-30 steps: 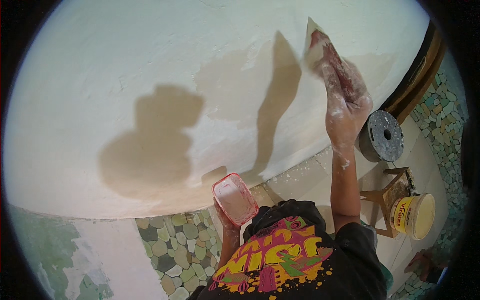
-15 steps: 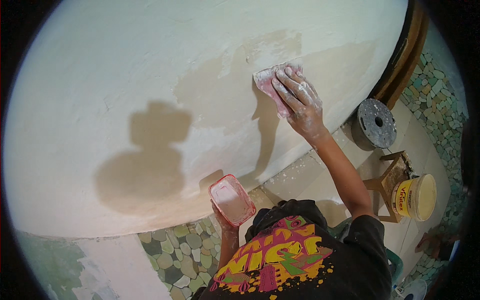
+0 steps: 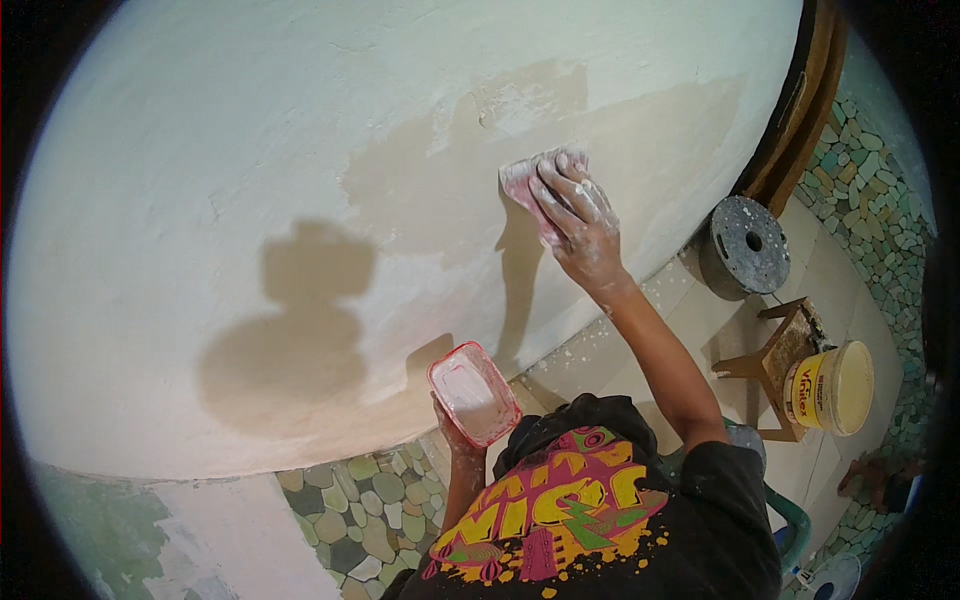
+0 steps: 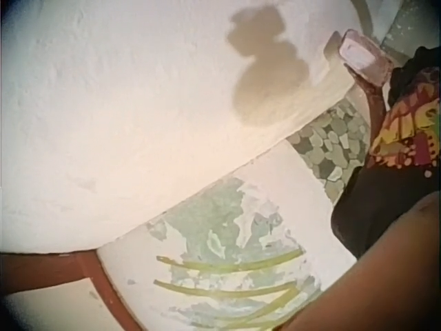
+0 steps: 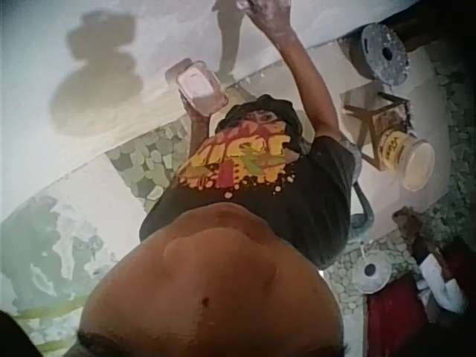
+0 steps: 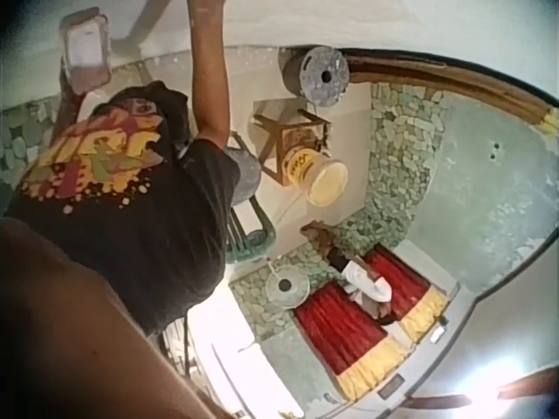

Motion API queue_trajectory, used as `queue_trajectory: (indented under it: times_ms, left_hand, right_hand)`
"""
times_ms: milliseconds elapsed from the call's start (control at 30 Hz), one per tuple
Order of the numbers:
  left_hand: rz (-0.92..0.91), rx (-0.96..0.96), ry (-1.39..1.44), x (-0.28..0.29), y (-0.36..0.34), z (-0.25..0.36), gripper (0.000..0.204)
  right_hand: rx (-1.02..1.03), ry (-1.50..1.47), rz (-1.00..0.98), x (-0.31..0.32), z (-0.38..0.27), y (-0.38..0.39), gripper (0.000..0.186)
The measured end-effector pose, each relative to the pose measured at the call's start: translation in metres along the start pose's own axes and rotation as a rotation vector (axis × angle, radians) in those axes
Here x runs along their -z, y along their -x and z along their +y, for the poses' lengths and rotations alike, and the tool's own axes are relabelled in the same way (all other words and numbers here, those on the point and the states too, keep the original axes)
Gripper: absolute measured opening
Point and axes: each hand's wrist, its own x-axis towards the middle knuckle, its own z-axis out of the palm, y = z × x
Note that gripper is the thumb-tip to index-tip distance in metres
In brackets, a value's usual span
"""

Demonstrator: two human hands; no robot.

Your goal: The person is applying plaster to a wall using a spatula.

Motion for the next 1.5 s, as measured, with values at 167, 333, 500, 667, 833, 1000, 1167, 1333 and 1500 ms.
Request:
queue_trajectory:
  times_ms: [167, 333, 500, 667, 833, 1000, 1167, 1333, 1500]
  left_hand:
    - [-0.022, -0.027, -0.130, -0.003, -0.002, 0.003, 0.068]
    - [-0.052, -0.015, -0.112, -0.011, -0.002, -0.002, 0.069]
    - [-0.061, 0.007, -0.064, -0.006, -0.003, -0.004, 0.069]
    - [-0.008, 0.054, -0.068, -0.016, -0.004, -0.003, 0.071]
    - [-0.025, 0.024, -0.039, -0.017, -0.003, -0.002, 0.070]
    - [0.023, 0.053, 0.103, 0.010, -0.011, -0.006, 0.067]
    - [0.053, 0.079, -0.090, 0.005, -0.019, -0.001, 0.068]
    - [-0.002, 0.108, -0.106, -0.001, -0.022, -0.001, 0.065]
    - [0.016, 0.089, -0.113, -0.008, -0.017, 0.001, 0.065]
  right_hand:
    - [-0.158, -0.294, 0.134, 0.040, 0.007, -0.029, 0.046]
    - [-0.544, -0.502, 0.271, 0.047, 0.032, -0.076, 0.046]
    - [-0.319, -0.266, 0.068, 0.026, -0.051, -0.061, 0.046]
    - [-0.218, -0.424, -0.073, 0.024, -0.062, -0.053, 0.052]
    - [0.008, -0.079, 0.214, 0.036, -0.021, -0.085, 0.052]
    - [0.160, 0.090, 0.114, 0.002, -0.001, -0.038, 0.048]
    - [0.250, 0.063, -0.116, 0.018, 0.011, -0.013, 0.039]
    - [0.342, 0.083, 0.078, 0.041, -0.003, -0.067, 0.042]
    - [0.385, 0.058, 0.092, -0.005, 0.016, -0.047, 0.045]
